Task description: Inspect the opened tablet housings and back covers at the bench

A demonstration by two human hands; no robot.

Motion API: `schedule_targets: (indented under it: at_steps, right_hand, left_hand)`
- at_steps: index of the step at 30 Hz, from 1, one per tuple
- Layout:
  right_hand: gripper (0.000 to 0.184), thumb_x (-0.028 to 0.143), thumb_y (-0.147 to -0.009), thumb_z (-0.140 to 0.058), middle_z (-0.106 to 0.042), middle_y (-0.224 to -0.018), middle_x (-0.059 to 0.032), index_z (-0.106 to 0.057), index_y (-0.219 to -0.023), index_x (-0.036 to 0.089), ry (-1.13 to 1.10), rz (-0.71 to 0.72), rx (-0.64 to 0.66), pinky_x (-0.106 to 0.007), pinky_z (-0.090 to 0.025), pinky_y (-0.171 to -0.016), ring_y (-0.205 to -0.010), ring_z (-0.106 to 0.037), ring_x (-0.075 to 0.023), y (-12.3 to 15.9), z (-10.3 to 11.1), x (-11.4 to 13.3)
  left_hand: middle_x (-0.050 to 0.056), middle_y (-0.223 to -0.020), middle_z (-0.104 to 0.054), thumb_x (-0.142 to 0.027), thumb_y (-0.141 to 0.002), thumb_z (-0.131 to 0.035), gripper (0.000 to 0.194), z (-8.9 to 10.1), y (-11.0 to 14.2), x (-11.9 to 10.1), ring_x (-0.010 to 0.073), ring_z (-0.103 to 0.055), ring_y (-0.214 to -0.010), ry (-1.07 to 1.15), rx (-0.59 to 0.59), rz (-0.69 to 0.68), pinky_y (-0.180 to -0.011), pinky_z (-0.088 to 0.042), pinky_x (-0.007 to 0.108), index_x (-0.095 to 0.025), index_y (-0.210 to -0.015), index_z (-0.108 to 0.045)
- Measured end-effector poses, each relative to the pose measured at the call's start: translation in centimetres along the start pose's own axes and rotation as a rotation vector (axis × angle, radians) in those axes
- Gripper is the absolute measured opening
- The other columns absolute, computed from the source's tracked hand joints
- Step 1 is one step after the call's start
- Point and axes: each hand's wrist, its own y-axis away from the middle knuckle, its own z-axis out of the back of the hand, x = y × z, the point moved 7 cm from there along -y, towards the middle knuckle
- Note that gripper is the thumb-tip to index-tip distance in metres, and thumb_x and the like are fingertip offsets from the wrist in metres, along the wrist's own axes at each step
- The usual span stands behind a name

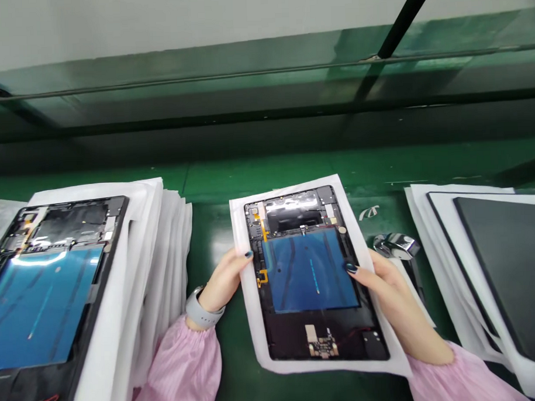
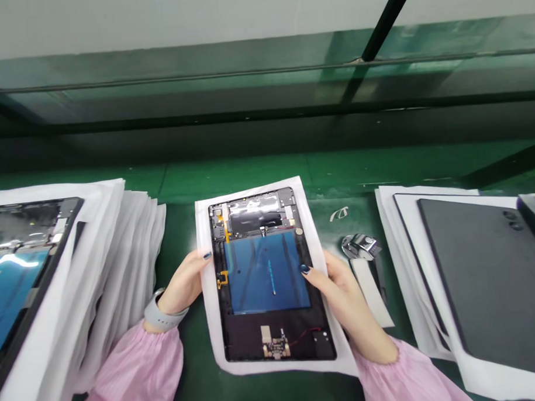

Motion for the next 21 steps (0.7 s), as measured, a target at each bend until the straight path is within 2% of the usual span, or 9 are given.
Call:
schedule_targets:
  at_steps: [4, 7, 10, 15, 21]
  right_hand:
    - [0.008, 0.032, -0.074, -0.074, -0.071, -0.067, 0.0015, -0.074, -0.076, 0.025, -0.043, 0.051, -0.072, -0.026, -0.049, -0.053, -0.058, -0.062, -0.0187, -0.3, 1.2, 0.1]
    - [0.006, 0.029, -0.071, -0.074, -0.068, -0.065, 0.0022, -0.072, -0.074, 0.025, -0.085, 0.021, -0.085, -0.026, -0.047, -0.052, -0.057, -0.059, -0.0179, -0.3, 1.3, 0.0]
    - [0.006, 0.028, -0.070, -0.073, -0.068, -0.068, 0.0014, -0.071, -0.075, 0.024, -0.094, 0.007, -0.079, -0.027, -0.046, -0.054, -0.060, -0.057, -0.0176, -0.1, 1.0, 0.2]
    - [0.006, 0.028, -0.072, -0.069, -0.060, -0.062, 0.0025, -0.067, -0.073, 0.023, -0.063, 0.017, -0.076, -0.026, -0.039, -0.049, -0.055, -0.049, -0.0156, 0.0, 0.8, 0.5]
    - [0.006, 0.028, -0.072, -0.071, -0.058, -0.061, 0.0030, -0.068, -0.072, 0.022, -0.060, 0.039, -0.070, -0.025, -0.041, -0.050, -0.055, -0.050, -0.0156, -0.1, 0.7, 0.6]
  left_hand:
    - [0.002, -0.087, -0.081, -0.031, -0.075, -0.085, 0.027, -0.3, 0.3, -0.4, 0.0204, -0.071, -0.077, -0.142, 0.106, -0.075, -0.071, -0.054, 0.026, -0.025, -0.101, -0.081]
    - [-0.001, -0.089, -0.081, -0.027, -0.076, -0.084, 0.030, -0.6, 0.5, -0.6, 0.0174, -0.071, -0.076, -0.185, 0.149, -0.107, -0.071, -0.055, 0.023, -0.030, -0.106, -0.079]
    - [0.000, -0.093, -0.080, -0.027, -0.078, -0.081, 0.033, -0.6, 0.6, -0.6, 0.0177, -0.071, -0.077, -0.211, 0.150, -0.129, -0.074, -0.056, 0.024, -0.031, -0.111, -0.077]
    - [0.000, -0.084, -0.079, -0.026, -0.076, -0.082, 0.032, -0.6, 0.6, -0.6, 0.0176, -0.070, -0.071, -0.253, 0.123, -0.146, -0.068, -0.057, 0.024, -0.027, -0.107, -0.076]
    - [0.000, -0.079, -0.077, -0.020, -0.069, -0.084, 0.033, -1.0, 0.6, -0.9, 0.0177, -0.068, -0.068, -0.277, 0.084, -0.151, -0.063, -0.056, 0.024, -0.024, -0.101, -0.075]
